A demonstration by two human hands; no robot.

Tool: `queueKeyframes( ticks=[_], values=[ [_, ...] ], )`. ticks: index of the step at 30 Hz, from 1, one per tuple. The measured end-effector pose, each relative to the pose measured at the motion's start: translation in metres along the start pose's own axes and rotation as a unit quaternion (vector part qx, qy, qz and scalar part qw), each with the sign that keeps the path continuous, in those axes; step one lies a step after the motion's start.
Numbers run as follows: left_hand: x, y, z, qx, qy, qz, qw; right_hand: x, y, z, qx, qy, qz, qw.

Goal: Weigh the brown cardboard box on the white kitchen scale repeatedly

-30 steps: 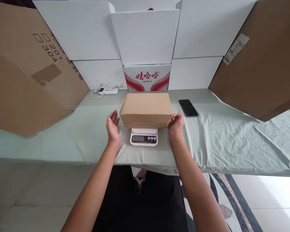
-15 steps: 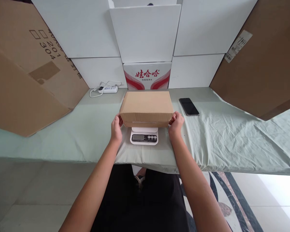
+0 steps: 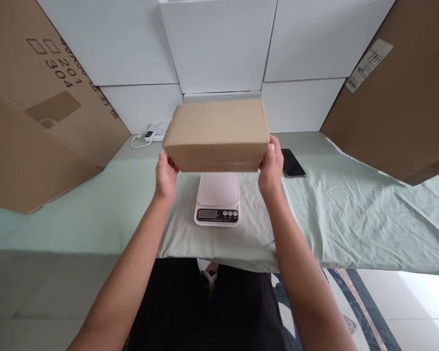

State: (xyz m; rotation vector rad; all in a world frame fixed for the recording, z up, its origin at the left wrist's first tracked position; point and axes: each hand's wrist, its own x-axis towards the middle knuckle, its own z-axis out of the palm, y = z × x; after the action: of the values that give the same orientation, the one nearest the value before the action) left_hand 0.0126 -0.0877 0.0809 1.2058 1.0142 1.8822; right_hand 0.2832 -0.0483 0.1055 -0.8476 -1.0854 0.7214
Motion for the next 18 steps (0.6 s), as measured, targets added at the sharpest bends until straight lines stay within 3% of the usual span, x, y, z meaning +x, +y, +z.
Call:
queueKeyframes(
  ticks=[4, 9, 13, 18],
  values=[
    [0.04, -0.034, 0.008, -0.019, 0.004, -0.043, 0.999, 0.028, 0.022, 0.014, -0.017, -0.027, -0.012, 0.999],
    [0.05, -0.084, 0.009, -0.018, 0.022, -0.069, 0.997, 0.027, 0.091, 0.017, -0.003, 0.007, 0.045, 0.999],
    [0.048, -0.098, 0.004, -0.003, 0.024, -0.089, 0.996, 0.024, 0.125, 0.013, -0.003, 0.006, 0.102, 0.995],
    [0.042, -0.103, 0.002, 0.01, 0.021, -0.114, 0.993, 0.025, 0.129, 0.011, -0.03, 0.032, 0.135, 0.99]
  ],
)
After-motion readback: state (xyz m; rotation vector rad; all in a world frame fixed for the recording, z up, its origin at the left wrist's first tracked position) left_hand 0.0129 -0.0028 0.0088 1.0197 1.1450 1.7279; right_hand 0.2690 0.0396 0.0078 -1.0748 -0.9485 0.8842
